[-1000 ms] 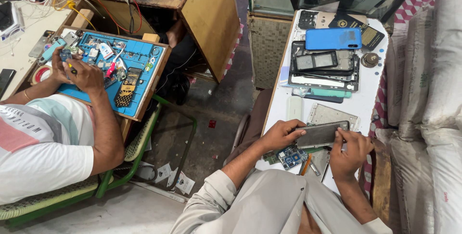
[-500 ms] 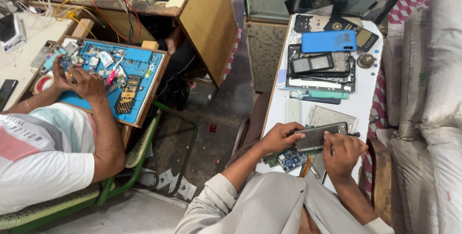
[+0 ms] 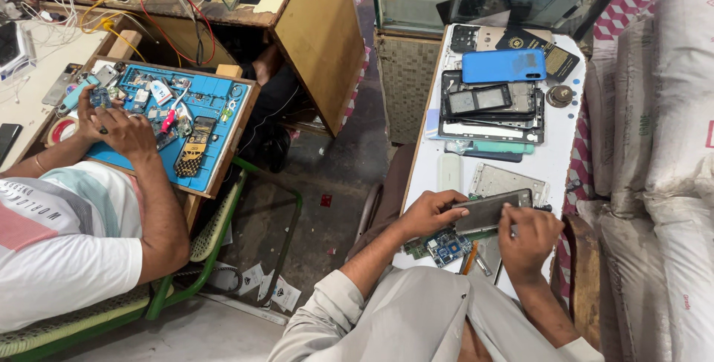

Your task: The person sits at a repair bench and works on a disassembled smartphone, holding the phone frame with one hand while prying and pressing along its edge with the other hand, working on the screen and frame assembly over a cluttered work surface with loose boards and phone parts.

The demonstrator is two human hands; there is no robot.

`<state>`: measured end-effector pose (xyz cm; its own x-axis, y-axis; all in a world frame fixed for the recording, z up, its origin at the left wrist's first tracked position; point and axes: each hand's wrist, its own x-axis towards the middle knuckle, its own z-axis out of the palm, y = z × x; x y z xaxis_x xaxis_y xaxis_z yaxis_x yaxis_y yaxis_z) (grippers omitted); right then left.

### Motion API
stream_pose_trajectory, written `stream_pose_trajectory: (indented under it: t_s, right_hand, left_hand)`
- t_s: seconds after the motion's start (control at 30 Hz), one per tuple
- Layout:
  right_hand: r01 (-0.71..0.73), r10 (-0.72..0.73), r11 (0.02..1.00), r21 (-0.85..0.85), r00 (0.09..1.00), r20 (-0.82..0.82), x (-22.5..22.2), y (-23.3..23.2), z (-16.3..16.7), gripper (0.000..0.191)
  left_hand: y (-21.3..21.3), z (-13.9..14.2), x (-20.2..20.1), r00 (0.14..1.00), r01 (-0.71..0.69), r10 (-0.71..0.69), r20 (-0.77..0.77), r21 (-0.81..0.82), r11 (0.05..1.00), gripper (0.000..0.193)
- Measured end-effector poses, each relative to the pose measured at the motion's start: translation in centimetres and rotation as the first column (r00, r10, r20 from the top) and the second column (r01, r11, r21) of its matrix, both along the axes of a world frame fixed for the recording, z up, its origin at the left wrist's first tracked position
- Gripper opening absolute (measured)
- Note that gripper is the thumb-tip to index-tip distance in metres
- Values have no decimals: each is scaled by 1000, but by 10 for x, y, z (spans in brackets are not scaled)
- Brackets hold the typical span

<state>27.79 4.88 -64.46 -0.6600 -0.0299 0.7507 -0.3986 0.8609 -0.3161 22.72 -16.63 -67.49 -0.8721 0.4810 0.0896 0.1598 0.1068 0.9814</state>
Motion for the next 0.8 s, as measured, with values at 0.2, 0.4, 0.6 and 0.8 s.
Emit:
stream_pose_trajectory:
  t_s: [0.2,0.4,0.6,0.8]
  right_hand:
    - [-206,206,977,63,978,2,2,-3,-5,20]
    - [-55,56,997,-48,998,11,4,-6,-3,17]
    - [-154,154,988,32,988,-6,3,-8,6,21]
    - [-96,96,994,-52,995,-12,4,-9,1,19]
  left_hand:
    - [-2,0,3,999,8,-9,48,11,1000,32]
    - [-5,5,4,999,-3,4,36,-27,1000,30]
    - [-2,17,12,987,-70,59,-149,-66,995,28]
    - [9,17,20,950,-165,136,-280,-83,983,28]
